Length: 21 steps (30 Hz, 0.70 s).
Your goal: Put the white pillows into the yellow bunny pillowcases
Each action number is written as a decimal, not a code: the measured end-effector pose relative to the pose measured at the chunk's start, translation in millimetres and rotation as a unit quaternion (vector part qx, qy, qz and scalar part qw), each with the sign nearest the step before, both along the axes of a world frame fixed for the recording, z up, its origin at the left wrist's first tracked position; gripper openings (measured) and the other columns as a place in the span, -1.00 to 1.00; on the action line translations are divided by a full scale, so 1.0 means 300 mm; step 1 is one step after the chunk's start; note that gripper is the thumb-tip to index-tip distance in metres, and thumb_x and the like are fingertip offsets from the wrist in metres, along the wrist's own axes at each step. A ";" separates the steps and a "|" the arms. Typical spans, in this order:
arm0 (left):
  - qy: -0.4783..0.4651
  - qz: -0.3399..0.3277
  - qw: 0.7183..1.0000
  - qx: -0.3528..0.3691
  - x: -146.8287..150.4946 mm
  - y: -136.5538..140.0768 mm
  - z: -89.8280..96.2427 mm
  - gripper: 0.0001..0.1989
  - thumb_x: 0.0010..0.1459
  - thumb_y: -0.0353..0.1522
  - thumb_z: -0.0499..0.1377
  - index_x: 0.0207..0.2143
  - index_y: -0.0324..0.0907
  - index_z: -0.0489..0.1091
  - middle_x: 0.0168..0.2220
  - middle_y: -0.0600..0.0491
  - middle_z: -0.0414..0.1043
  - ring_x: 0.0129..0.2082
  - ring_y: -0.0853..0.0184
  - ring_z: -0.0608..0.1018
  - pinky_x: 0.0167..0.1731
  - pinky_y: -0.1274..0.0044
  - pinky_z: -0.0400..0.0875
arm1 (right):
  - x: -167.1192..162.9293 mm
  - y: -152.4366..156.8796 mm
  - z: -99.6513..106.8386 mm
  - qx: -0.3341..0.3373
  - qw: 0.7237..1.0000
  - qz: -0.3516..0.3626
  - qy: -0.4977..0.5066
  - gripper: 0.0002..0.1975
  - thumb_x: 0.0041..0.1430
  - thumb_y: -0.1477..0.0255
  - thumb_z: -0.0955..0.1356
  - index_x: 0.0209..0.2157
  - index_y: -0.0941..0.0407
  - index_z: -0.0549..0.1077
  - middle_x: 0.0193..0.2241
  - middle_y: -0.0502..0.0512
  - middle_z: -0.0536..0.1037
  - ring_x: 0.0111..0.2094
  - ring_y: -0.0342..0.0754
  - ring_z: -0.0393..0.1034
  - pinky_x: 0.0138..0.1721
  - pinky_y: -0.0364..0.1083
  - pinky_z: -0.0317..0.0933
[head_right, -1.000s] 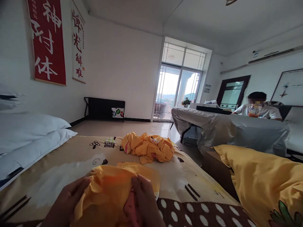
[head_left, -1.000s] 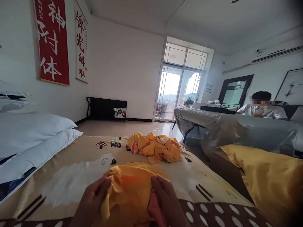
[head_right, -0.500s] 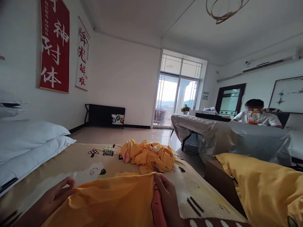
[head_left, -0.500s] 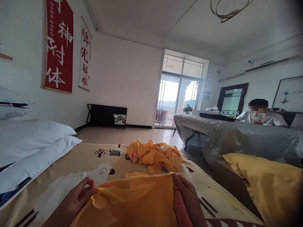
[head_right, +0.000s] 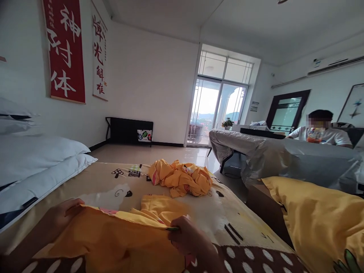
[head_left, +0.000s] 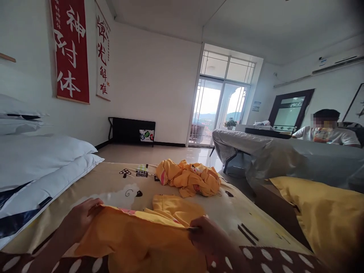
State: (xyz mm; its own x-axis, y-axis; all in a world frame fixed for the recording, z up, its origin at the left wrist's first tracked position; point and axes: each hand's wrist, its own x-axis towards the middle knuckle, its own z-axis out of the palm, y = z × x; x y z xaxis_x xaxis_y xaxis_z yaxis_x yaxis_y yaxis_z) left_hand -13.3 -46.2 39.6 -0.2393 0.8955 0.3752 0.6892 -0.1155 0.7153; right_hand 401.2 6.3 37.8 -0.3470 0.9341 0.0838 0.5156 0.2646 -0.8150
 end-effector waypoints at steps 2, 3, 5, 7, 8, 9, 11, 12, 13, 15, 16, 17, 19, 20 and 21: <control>0.135 0.014 0.990 -0.048 -0.025 0.039 -0.042 -0.75 0.08 -0.27 0.02 -0.43 -0.14 0.46 -0.38 0.00 0.48 -0.32 0.21 0.51 -0.33 0.51 0.33 | -0.002 0.034 -0.014 0.098 0.995 -0.033 -0.002 -0.78 -0.05 0.36 0.30 -0.69 0.12 0.27 -0.63 -0.04 0.30 -0.55 -0.17 0.09 -0.53 -0.18 -0.07; 0.212 0.045 0.973 -0.073 -0.019 0.050 -0.056 -0.70 0.12 -0.32 -0.05 -0.39 -0.14 0.48 -0.32 -0.05 0.49 -0.29 0.17 0.52 -0.29 0.43 0.34 | -0.007 0.048 -0.013 0.148 0.987 -0.067 0.009 -0.74 -0.02 0.32 0.28 -0.68 0.12 0.24 -0.62 -0.03 0.29 -0.54 -0.17 0.08 -0.52 -0.18 -0.05; 0.314 0.123 0.938 -0.081 0.040 0.049 -0.068 -0.62 0.13 -0.39 -0.11 -0.28 -0.14 0.50 -0.17 -0.13 0.49 -0.19 0.09 0.53 -0.22 0.29 0.32 | -0.035 0.056 -0.006 0.192 0.971 -0.137 0.043 -0.70 0.06 0.25 0.24 -0.64 0.11 0.21 -0.64 -0.06 0.23 -0.55 -0.17 0.04 -0.52 -0.17 -0.06; 0.343 0.119 0.932 0.002 0.163 0.020 -0.067 -0.61 0.16 -0.35 -0.08 -0.06 -0.12 0.43 0.03 -0.15 0.40 -0.03 0.08 0.48 -0.08 0.24 0.29 | -0.088 0.022 0.003 0.181 0.970 -0.144 0.072 -0.73 0.09 0.27 0.23 -0.60 0.10 0.21 -0.67 -0.10 0.17 -0.57 -0.18 0.01 -0.55 -0.18 -0.07; 0.338 0.075 0.935 0.071 0.239 -0.003 -0.065 -0.58 0.17 -0.30 -0.05 0.06 -0.11 0.34 0.11 -0.14 0.34 0.06 0.10 0.42 -0.02 0.27 0.28 | -0.122 -0.009 0.006 0.180 0.974 -0.113 0.081 -0.78 0.07 0.32 0.24 -0.59 0.10 0.22 -0.66 -0.10 0.18 -0.57 -0.18 0.04 -0.55 -0.19 -0.05; 0.327 0.005 0.934 0.145 0.318 -0.029 -0.065 -0.49 0.17 -0.24 -0.01 0.17 -0.13 0.20 0.16 -0.14 0.28 0.14 0.11 0.35 0.04 0.30 0.26 | -0.157 -0.047 0.007 0.189 0.976 -0.065 0.088 -0.83 0.04 0.39 0.25 -0.58 0.11 0.24 -0.63 -0.08 0.24 -0.55 -0.17 0.11 -0.52 -0.20 -0.01; 0.289 -0.106 0.928 0.209 0.459 -0.079 -0.067 -0.36 0.14 -0.27 0.02 0.27 -0.16 -0.02 0.16 -0.14 0.29 0.15 0.15 0.34 0.07 0.34 0.27 | -0.223 -0.128 0.011 0.229 0.966 0.054 0.108 -0.94 -0.04 0.49 0.28 -0.55 0.11 0.29 -0.54 -0.04 0.38 -0.46 -0.15 0.25 -0.42 -0.20 0.10; 0.284 -0.137 0.924 0.217 0.512 -0.100 -0.067 -0.36 0.13 -0.32 0.03 0.27 -0.14 -0.02 0.08 -0.08 0.39 0.06 0.22 0.43 0.03 0.41 0.32 | -0.248 -0.165 0.013 0.251 0.954 0.102 0.126 -0.95 -0.07 0.51 0.30 -0.53 0.10 0.31 -0.49 -0.03 0.43 -0.42 -0.14 0.30 -0.38 -0.20 0.14; 0.270 -0.167 0.924 0.212 0.550 -0.115 -0.065 -0.40 0.12 -0.37 0.02 0.23 -0.11 0.05 -0.02 -0.02 0.48 -0.06 0.29 0.51 -0.05 0.49 0.38 | -0.267 -0.195 0.016 0.273 0.942 0.127 0.146 -0.94 -0.08 0.53 0.31 -0.51 0.10 0.33 -0.47 -0.02 0.46 -0.39 -0.14 0.33 -0.35 -0.20 0.16; 0.224 -0.208 0.934 0.187 0.581 -0.133 -0.049 -0.60 0.09 -0.43 0.01 0.00 -0.06 0.31 -0.29 0.11 0.57 -0.35 0.39 0.57 -0.29 0.61 0.44 | -0.289 -0.234 0.021 0.307 0.931 0.106 0.169 -0.88 -0.09 0.55 0.32 -0.44 0.08 0.35 -0.42 -0.01 0.48 -0.37 -0.13 0.35 -0.34 -0.20 0.19; 0.192 -0.218 0.940 0.177 0.579 -0.137 -0.037 -0.72 0.08 -0.44 0.01 -0.18 -0.06 0.39 -0.41 0.15 0.55 -0.46 0.41 0.55 -0.40 0.64 0.43 | -0.295 -0.241 0.020 0.319 0.930 0.078 0.165 -0.83 -0.09 0.56 0.32 -0.37 0.08 0.36 -0.38 0.01 0.48 -0.35 -0.12 0.36 -0.33 -0.19 0.21; 0.161 -0.219 0.947 0.170 0.570 -0.139 -0.022 -0.81 0.06 -0.45 0.02 -0.35 -0.08 0.40 -0.50 0.16 0.52 -0.54 0.42 0.52 -0.48 0.64 0.40 | -0.301 -0.242 0.015 0.329 0.930 0.056 0.151 -0.77 -0.09 0.55 0.32 -0.30 0.08 0.37 -0.34 0.03 0.48 -0.32 -0.10 0.36 -0.31 -0.18 0.22; 0.118 -0.200 0.957 0.171 0.543 -0.142 0.007 -0.83 0.06 -0.44 0.02 -0.54 -0.11 0.33 -0.59 0.17 0.45 -0.60 0.43 0.48 -0.52 0.63 0.37 | -0.315 -0.228 -0.014 0.356 0.927 0.061 0.103 -0.74 -0.08 0.50 0.34 -0.25 0.08 0.36 -0.32 0.05 0.50 -0.30 -0.08 0.37 -0.30 -0.16 0.21; 0.105 -0.187 0.960 0.178 0.529 -0.145 0.019 -0.81 0.06 -0.43 0.02 -0.57 -0.12 0.31 -0.60 0.16 0.44 -0.61 0.43 0.47 -0.53 0.63 0.37 | -0.323 -0.215 -0.037 0.376 0.921 0.076 0.075 -0.81 -0.04 0.48 0.33 -0.30 0.07 0.37 -0.36 0.03 0.51 -0.33 -0.08 0.37 -0.32 -0.16 0.20; 0.097 -0.176 0.962 0.187 0.514 -0.148 0.028 -0.81 0.07 -0.42 0.02 -0.57 -0.12 0.33 -0.60 0.15 0.44 -0.60 0.42 0.46 -0.53 0.63 0.37 | -0.331 -0.198 -0.065 0.400 0.911 0.086 0.047 -0.91 0.00 0.47 0.31 -0.37 0.07 0.37 -0.44 0.01 0.50 -0.39 -0.10 0.36 -0.35 -0.16 0.17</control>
State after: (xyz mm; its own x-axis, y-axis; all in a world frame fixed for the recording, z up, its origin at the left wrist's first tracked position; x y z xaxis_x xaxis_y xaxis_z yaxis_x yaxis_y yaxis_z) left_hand 140.9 -90.6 48.0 0.1601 0.7017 0.6942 0.6762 -0.5903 0.4407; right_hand 302.0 -53.1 18.4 -0.4382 0.4941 0.7509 0.3481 0.8635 -0.3650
